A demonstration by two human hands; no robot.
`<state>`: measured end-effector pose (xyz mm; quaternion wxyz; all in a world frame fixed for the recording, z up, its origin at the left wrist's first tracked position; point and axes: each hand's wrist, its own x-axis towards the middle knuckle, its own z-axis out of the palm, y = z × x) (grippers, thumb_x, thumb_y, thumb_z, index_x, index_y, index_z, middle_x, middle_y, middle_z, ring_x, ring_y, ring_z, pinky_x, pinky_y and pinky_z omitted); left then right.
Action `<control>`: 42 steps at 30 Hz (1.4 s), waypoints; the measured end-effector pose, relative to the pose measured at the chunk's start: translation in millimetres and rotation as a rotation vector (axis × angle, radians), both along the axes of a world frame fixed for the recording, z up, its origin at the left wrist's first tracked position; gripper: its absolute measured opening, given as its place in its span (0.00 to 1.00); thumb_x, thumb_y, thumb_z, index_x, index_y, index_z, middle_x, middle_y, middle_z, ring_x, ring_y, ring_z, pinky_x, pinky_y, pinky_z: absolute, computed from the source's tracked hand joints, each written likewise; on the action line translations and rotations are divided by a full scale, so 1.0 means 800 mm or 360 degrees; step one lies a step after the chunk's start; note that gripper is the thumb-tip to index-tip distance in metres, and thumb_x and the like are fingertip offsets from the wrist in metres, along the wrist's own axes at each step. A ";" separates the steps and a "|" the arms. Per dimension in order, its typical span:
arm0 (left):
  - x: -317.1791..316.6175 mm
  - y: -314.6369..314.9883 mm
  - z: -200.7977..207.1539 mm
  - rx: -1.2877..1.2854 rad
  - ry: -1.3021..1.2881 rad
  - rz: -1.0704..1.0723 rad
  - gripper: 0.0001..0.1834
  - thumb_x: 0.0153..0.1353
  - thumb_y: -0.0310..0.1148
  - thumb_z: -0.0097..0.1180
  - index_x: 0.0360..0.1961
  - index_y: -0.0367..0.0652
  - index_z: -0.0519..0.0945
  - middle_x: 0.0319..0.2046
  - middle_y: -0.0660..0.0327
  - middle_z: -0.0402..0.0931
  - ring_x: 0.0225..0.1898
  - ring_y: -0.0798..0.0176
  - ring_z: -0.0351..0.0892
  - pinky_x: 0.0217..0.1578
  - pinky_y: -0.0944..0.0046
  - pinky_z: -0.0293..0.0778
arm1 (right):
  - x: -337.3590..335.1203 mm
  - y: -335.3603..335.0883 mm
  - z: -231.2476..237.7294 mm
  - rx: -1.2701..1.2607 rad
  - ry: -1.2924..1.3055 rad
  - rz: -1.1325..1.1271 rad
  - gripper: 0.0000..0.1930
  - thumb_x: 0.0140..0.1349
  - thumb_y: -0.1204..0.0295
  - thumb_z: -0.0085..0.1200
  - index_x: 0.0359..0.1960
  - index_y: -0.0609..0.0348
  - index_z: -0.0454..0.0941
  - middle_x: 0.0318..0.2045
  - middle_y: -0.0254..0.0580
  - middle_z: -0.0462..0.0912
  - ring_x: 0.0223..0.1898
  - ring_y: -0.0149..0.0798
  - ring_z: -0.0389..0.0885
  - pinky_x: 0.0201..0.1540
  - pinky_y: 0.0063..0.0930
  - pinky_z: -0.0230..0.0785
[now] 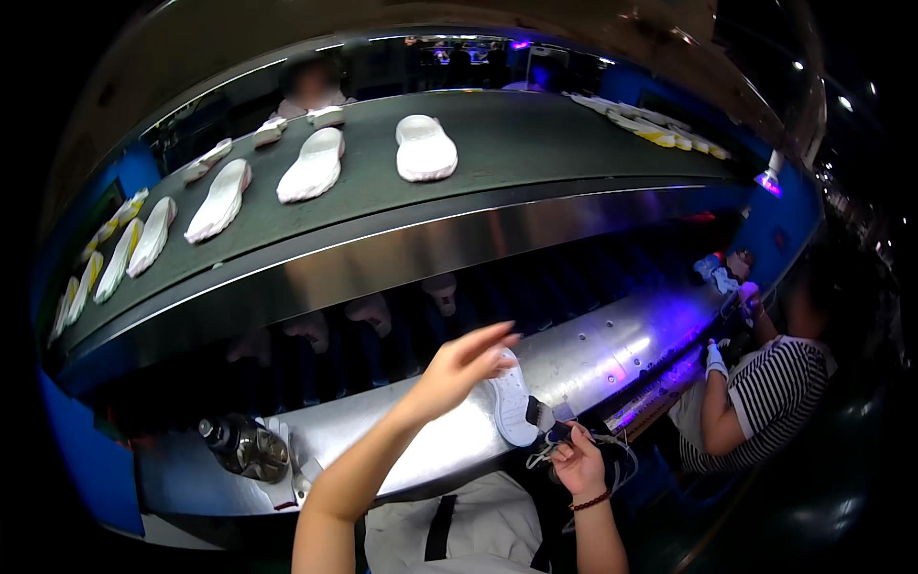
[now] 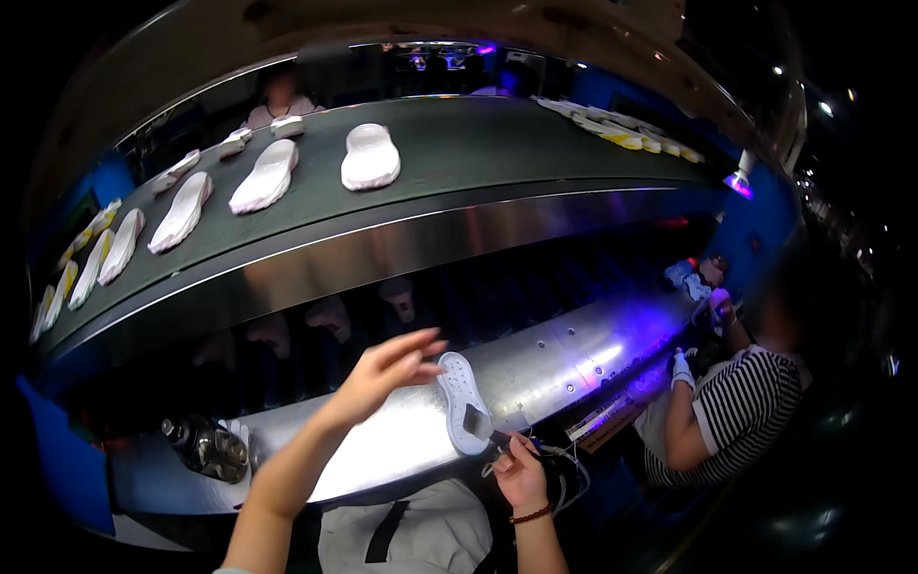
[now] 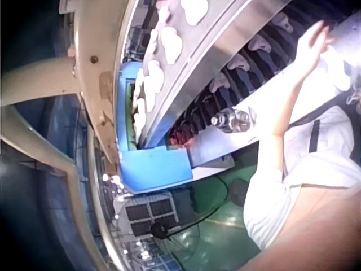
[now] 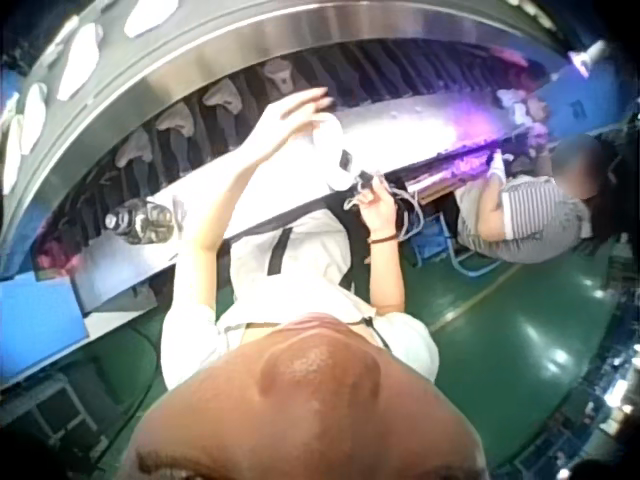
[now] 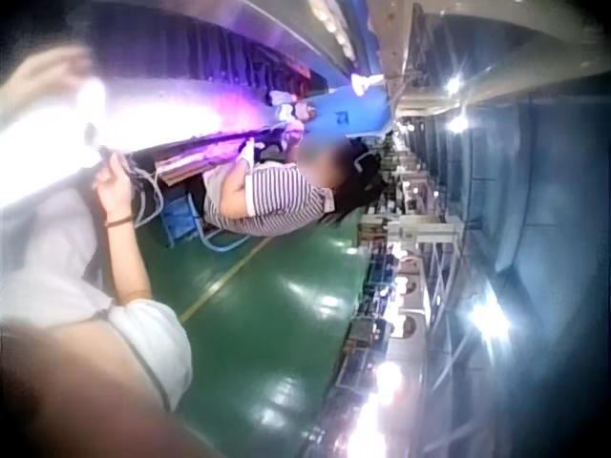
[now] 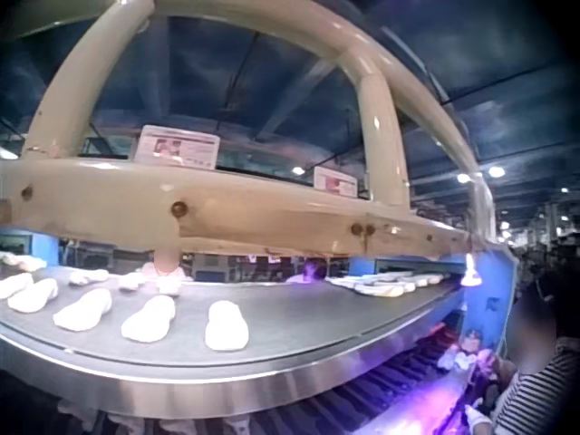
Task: The person repeatedly picks white clog-style shoes from a conveyor belt, brushes the interior and sole with a small brush, and returns them to the belt. The process continues with multiple shoes in a factory setting.
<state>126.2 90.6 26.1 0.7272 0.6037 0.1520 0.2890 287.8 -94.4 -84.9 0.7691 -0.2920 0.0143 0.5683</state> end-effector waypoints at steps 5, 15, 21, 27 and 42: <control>-0.113 -0.044 -0.214 0.1239 0.1422 0.1016 0.33 0.48 0.38 0.50 0.50 0.27 0.57 0.52 0.39 0.53 0.55 0.44 0.51 0.55 0.53 0.47 | -0.006 -0.003 -0.016 -0.0246 -0.0152 -0.0083 0.04 0.53 0.77 0.47 0.31 0.57 0.71 0.24 0.32 0.72 0.18 0.26 0.66 0.22 0.17 0.59; -0.154 -0.105 -0.274 0.0995 0.2255 0.0843 0.33 0.52 0.45 0.39 0.56 0.37 0.53 0.58 0.45 0.43 0.60 0.47 0.37 0.57 0.51 0.31 | -0.024 0.026 -0.023 -0.0555 -0.0258 -0.0095 0.05 0.52 0.75 0.49 0.32 0.55 0.72 0.25 0.30 0.74 0.21 0.23 0.68 0.22 0.16 0.60; -0.158 -0.106 -0.286 0.1058 0.2231 0.0963 0.31 0.52 0.46 0.40 0.55 0.40 0.56 0.57 0.46 0.47 0.59 0.48 0.41 0.57 0.51 0.35 | -0.029 0.027 -0.029 -0.0548 -0.0216 -0.0027 0.06 0.53 0.76 0.48 0.34 0.56 0.71 0.27 0.32 0.74 0.22 0.24 0.69 0.21 0.15 0.60; -0.158 -0.105 -0.293 0.1174 0.2212 0.1069 0.30 0.52 0.47 0.40 0.55 0.44 0.57 0.57 0.50 0.48 0.59 0.50 0.44 0.57 0.52 0.38 | -0.022 0.019 -0.033 -0.0653 -0.0268 -0.0074 0.08 0.54 0.74 0.47 0.36 0.56 0.70 0.23 0.30 0.71 0.21 0.23 0.67 0.21 0.13 0.60; -0.158 -0.105 -0.296 0.1175 0.2158 0.1148 0.29 0.52 0.45 0.41 0.54 0.44 0.59 0.56 0.51 0.50 0.58 0.51 0.46 0.57 0.52 0.40 | -0.021 0.026 -0.046 -0.0623 -0.0228 -0.0007 0.07 0.53 0.75 0.48 0.35 0.57 0.71 0.23 0.32 0.72 0.21 0.24 0.68 0.21 0.15 0.60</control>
